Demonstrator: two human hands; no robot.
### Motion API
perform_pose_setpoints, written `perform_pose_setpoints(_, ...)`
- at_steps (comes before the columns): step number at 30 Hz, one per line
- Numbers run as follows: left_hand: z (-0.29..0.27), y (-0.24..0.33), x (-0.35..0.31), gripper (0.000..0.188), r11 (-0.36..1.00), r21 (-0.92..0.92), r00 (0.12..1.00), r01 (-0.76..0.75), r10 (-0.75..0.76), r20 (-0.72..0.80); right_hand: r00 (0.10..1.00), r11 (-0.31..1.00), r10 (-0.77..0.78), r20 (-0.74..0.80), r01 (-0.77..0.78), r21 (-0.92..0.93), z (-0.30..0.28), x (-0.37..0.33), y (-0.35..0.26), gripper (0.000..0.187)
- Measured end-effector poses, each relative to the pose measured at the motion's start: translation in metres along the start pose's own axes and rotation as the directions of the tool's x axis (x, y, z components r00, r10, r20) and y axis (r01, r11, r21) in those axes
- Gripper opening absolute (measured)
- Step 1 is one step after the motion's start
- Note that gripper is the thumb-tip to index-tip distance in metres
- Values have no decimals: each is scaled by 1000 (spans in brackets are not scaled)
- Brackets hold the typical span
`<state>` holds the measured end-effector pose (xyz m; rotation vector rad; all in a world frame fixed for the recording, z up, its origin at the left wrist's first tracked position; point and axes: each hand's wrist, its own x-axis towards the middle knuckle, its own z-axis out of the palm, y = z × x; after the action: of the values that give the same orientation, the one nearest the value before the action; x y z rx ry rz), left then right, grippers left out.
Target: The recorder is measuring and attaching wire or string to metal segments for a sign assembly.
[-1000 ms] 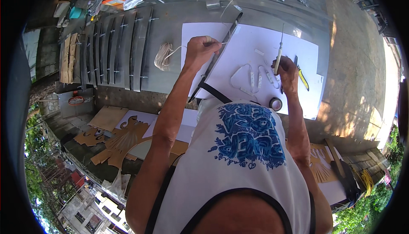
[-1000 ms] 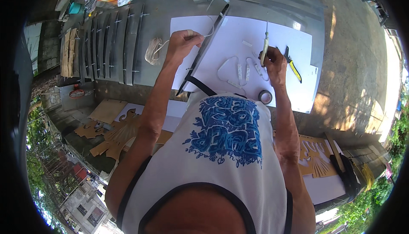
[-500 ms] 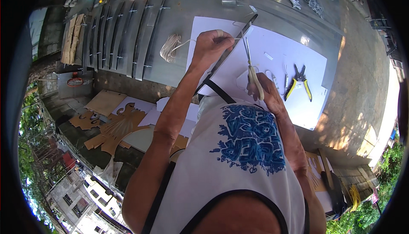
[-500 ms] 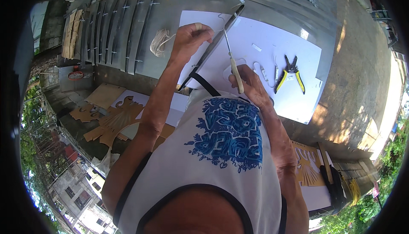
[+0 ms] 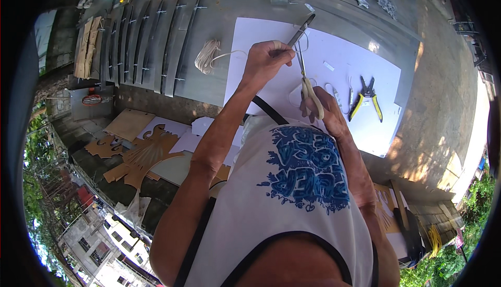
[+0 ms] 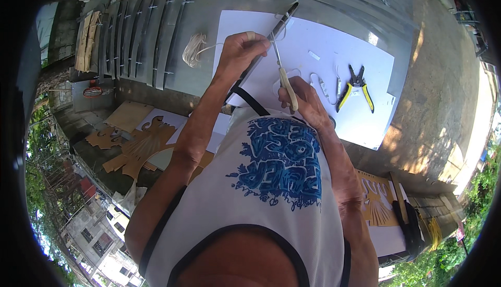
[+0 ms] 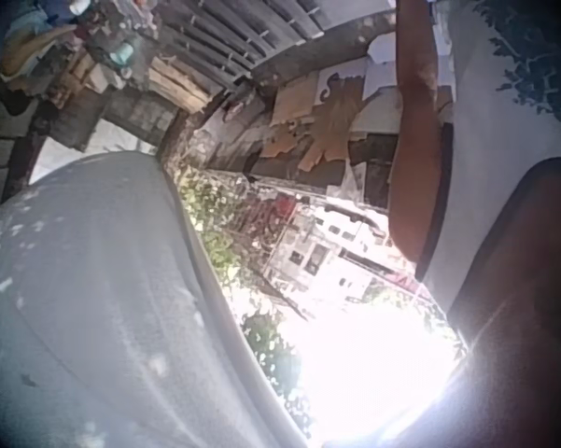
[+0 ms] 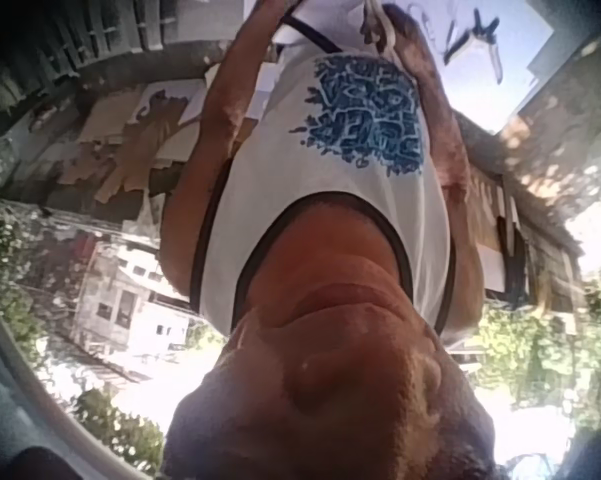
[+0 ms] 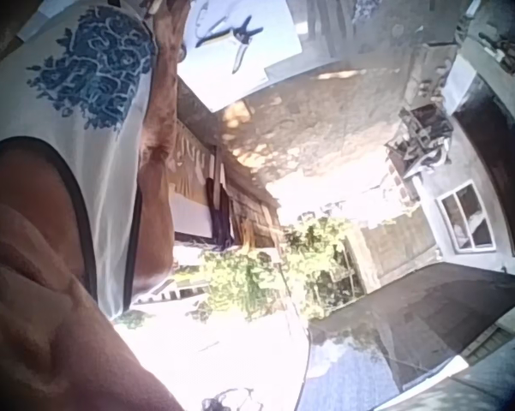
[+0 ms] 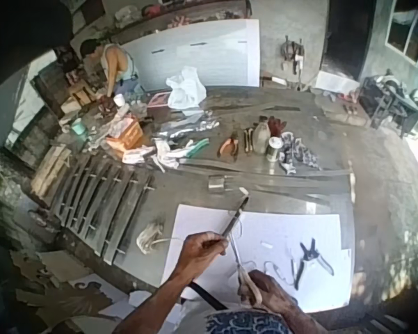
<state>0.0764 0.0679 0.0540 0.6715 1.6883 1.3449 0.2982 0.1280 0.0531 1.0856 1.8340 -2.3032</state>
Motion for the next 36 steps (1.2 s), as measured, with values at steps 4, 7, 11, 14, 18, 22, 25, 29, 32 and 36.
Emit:
perform_pose_setpoints(4, 4, 0, -2, 18, 998, 39, 998, -44, 42, 51, 999, 999, -43, -16, 42, -21, -1, 10, -5, 54)
perform_pose_setpoints(7, 3, 4, -1, 19, 999, 46, 999, -13, 11, 49, 997, 992, -62, -34, 58, -110, -3, 15, -4, 54)
perform_pose_setpoints(11, 3, 6, -1, 16, 998, 55, 999, -28, 26, 42, 994, 992, -85, -71, 78, -98, 1, 16, 1, 47)
perform_pose_setpoints(14, -2, 2, 3, 17, 997, 19, 997, -72, 71, 37, 986, 995, -96, -133, 94, -18, 4, 16, 11, 35)
perform_pose_setpoints(18, -47, -11, 30, 21, 969, 244, 985, -41, 79, -151, 960, 993, -121, -254, 113, -45, -20, 18, 17, 27)
perform_pose_setpoints(22, -118, -33, 56, 22, 761, 648, 893, -6, 295, -339, 763, 803, -367, -532, -28, -595, -69, 33, 21, 36)
perform_pose_setpoints(25, -119, -31, 62, 32, 192, 981, 714, -9, 688, -128, 666, 582, -506, -548, -205, -787, -116, 51, 57, 27)
perform_pose_setpoints(29, -75, -43, 63, 47, 388, 748, 810, -538, 483, 332, 653, 461, -547, -524, -288, -840, -131, 70, 55, 22)
perform_pose_setpoints(32, -61, -56, 82, 39, 289, 724, 774, -626, 345, 531, 724, 357, -536, -435, -272, -894, -136, 82, 58, 14)
perform_pose_setpoints(36, -56, -68, 97, 31, 223, 689, 721, -689, 303, 623, 732, 231, -597, -328, -235, -944, -139, 83, 51, 11)
